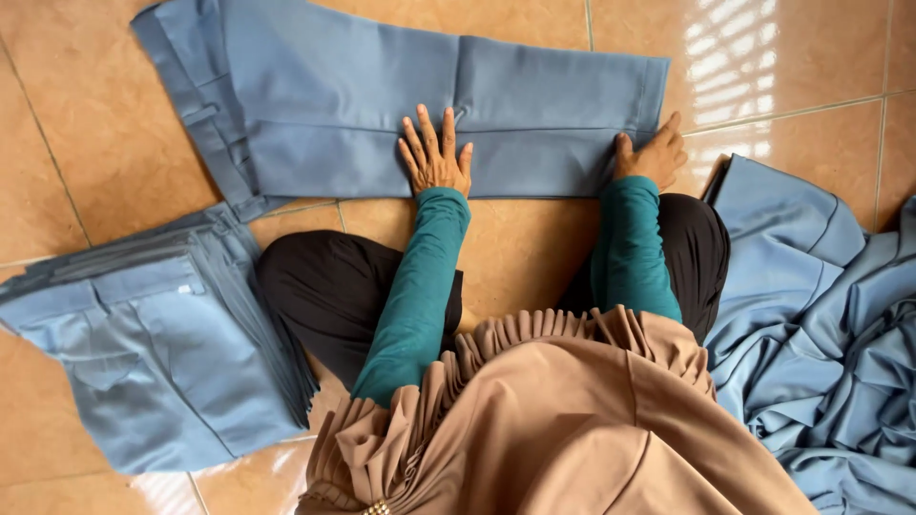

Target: The person sits on the floor and folds several pairs of light blue trousers by hand. They smooth the fabric, fold the legs, and fold the trousers in half before stacking them.

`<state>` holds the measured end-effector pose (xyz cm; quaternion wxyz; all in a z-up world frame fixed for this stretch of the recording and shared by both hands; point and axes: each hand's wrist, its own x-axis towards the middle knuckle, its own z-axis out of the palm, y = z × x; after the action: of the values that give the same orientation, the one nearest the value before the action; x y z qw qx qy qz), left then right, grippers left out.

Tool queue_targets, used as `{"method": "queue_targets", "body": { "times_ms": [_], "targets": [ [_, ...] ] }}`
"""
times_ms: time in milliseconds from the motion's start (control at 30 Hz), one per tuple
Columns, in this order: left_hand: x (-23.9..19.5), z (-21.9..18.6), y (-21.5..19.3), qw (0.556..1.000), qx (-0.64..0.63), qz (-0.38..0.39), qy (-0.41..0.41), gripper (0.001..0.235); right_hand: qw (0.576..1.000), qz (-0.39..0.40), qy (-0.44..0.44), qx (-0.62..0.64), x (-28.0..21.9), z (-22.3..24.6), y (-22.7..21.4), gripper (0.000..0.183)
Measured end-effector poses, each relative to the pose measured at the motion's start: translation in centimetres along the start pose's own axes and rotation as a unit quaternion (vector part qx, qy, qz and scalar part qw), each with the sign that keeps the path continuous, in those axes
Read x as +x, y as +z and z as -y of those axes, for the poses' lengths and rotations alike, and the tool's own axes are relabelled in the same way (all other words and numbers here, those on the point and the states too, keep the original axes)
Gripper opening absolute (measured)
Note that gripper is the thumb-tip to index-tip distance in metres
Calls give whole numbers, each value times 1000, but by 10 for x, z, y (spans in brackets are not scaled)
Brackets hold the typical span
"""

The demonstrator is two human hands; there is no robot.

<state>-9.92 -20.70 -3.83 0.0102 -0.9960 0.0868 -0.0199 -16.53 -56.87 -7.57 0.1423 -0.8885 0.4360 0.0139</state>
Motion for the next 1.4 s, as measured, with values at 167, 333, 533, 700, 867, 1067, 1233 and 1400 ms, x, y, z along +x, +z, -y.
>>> {"method": "queue_targets", "body": {
  "times_ms": [167,333,533,700,867,1067,1233,1400],
  "targets": [
    [1,4,20,986,-88,-141,-9,71,992,66,99,53,21,-19,24,80],
    [-10,-1,17,995,-71,-63,-32,65,978,141,32,152,15,-4,3,63],
    [-15,-42,10,993,-118,-21,-20,62,684,240,106,680,-27,45,-122,60],
    [-10,-136,14,973,-220,14,63,58,479,216,114,843,-24,10,-191,62],
    [2,-245,44,896,-387,173,134,62,347,219,19,912,-10,-20,-186,58],
    [25,-297,-24,765,-521,376,51,78,485,207,43,848,-36,55,-271,36],
    [80,-257,108,519,-765,353,-146,72,674,225,-77,699,-14,95,-215,74],
    [102,-88,-16,471,-729,354,-349,121,752,299,-256,529,-51,150,-149,90]
  ]
}}
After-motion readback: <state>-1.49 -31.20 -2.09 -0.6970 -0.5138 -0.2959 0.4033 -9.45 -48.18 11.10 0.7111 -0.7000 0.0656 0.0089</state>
